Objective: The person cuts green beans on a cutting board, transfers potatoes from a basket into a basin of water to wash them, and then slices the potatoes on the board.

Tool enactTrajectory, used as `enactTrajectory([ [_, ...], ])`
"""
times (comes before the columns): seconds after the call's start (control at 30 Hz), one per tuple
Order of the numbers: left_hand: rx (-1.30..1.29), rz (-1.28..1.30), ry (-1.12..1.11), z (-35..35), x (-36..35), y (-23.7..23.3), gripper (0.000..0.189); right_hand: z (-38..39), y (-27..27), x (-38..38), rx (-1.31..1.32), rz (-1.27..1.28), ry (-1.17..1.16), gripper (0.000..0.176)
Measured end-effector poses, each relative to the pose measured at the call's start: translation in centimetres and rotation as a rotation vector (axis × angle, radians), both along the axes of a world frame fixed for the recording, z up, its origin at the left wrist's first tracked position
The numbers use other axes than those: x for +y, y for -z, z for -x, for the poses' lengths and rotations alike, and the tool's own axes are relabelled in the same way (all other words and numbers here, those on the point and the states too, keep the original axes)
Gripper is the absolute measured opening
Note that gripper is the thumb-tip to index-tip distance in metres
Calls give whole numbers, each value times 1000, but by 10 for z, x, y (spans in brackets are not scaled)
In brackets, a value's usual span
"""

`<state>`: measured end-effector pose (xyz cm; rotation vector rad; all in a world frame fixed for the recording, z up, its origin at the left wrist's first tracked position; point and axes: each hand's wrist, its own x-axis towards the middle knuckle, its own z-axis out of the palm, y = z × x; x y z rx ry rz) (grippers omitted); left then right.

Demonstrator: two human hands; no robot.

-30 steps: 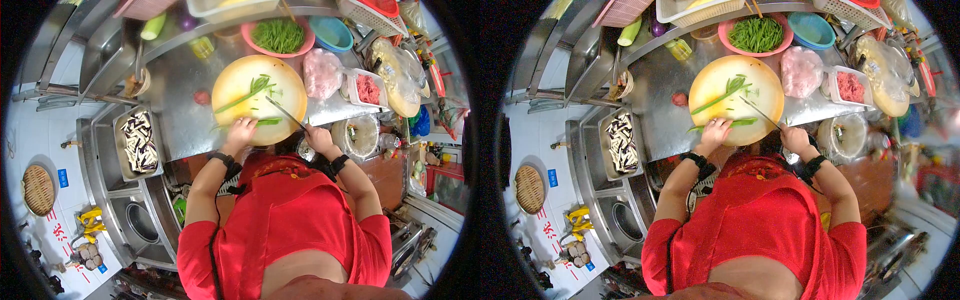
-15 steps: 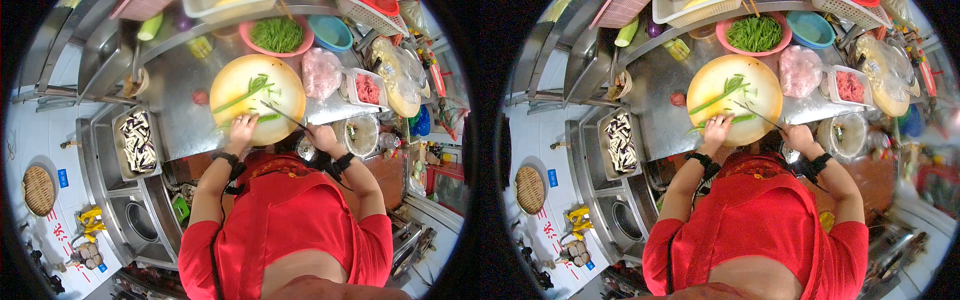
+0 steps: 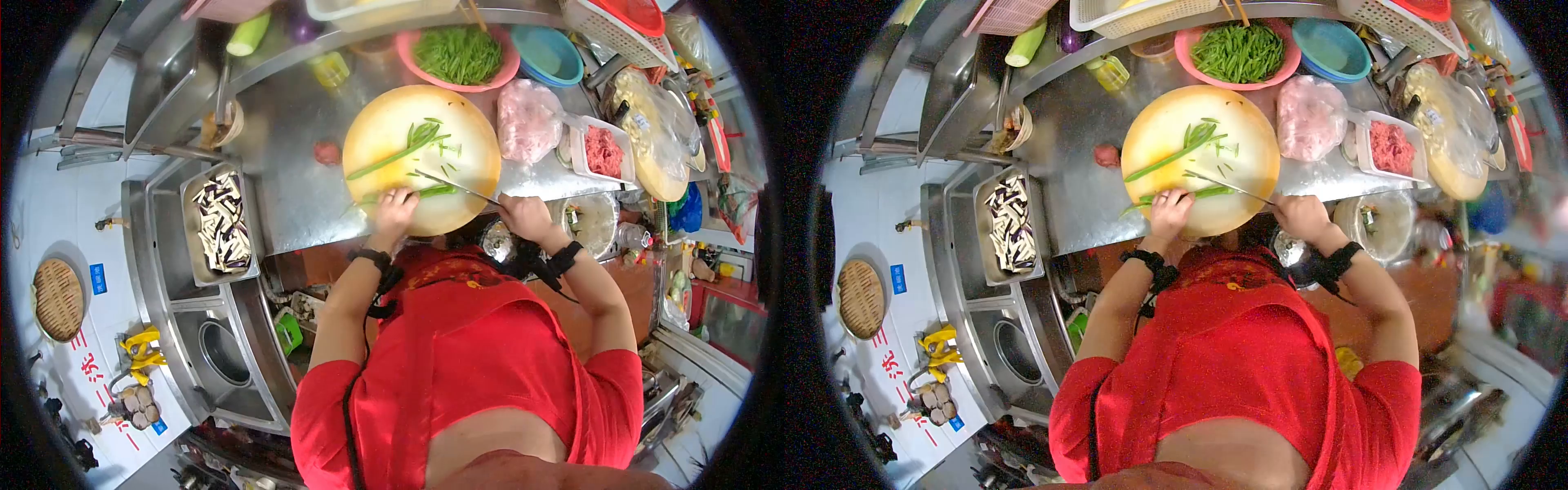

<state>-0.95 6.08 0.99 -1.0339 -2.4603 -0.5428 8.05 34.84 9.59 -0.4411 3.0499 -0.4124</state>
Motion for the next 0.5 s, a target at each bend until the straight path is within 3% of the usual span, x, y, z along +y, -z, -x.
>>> enactTrajectory([
  [0.1, -14, 3, -1, -1, -1, 0, 12, 8, 19, -8, -131, -174, 0, 18],
  [0.4, -36, -4, -54, -10, -4, 0, 24, 11, 2, -2, -87, -56, -36, 19],
  [0.5, -28, 1, -74, -12, -4, -1, 26, 18, 23, -12, -131, -151, -81, 21],
])
